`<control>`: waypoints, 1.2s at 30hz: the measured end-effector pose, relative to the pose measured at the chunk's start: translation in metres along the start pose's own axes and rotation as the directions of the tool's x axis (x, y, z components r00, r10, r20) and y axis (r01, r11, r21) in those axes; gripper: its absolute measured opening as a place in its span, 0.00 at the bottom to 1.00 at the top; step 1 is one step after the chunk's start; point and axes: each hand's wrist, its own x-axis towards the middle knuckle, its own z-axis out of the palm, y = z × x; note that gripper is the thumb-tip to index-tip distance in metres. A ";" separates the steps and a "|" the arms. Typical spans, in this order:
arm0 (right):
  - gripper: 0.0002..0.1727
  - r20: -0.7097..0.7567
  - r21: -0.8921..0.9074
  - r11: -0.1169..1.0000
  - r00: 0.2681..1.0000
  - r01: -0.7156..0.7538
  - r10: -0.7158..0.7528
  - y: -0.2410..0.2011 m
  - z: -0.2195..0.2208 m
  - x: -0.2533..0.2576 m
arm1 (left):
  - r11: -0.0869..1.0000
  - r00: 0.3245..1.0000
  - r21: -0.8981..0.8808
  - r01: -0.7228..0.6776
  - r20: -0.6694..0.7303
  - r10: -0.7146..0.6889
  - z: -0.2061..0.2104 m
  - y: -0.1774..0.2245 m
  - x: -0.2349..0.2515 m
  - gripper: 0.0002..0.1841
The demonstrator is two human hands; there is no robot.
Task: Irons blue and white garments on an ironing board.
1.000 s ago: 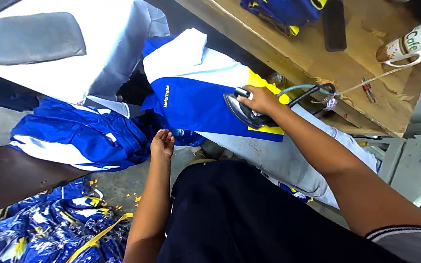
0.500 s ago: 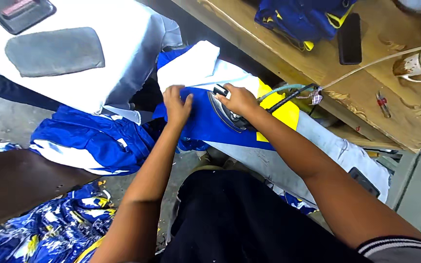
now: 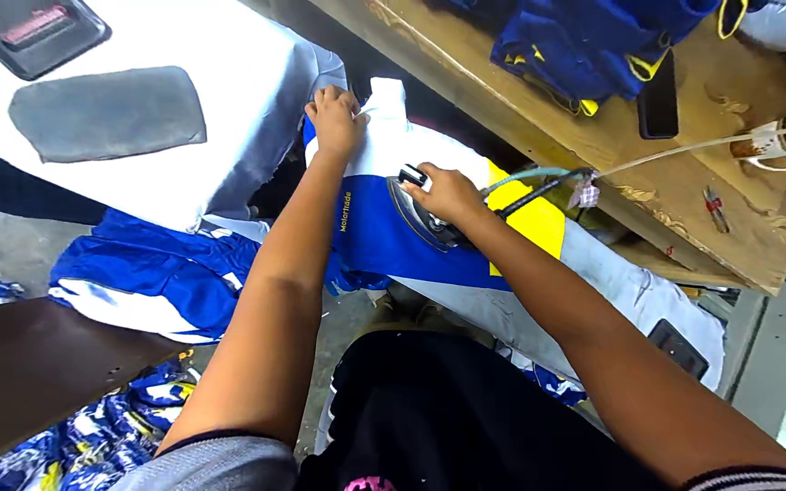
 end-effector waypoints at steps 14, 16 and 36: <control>0.31 0.043 -0.058 0.987 0.989 0.146 -0.144 -0.022 -0.008 0.031 | 0.723 0.909 -0.592 0.355 0.039 -0.415 -0.036 -0.062 -0.195 0.22; 0.31 0.063 -0.070 0.987 0.988 0.146 -0.142 -0.020 -0.007 0.029 | 0.552 0.792 -0.625 0.553 0.186 -0.582 -0.001 -0.081 -0.269 0.21; 0.34 -0.196 0.180 0.949 0.936 -0.258 0.291 0.075 -0.009 -0.036 | 0.315 0.680 -0.643 0.698 0.457 -0.574 0.098 0.026 -0.279 0.24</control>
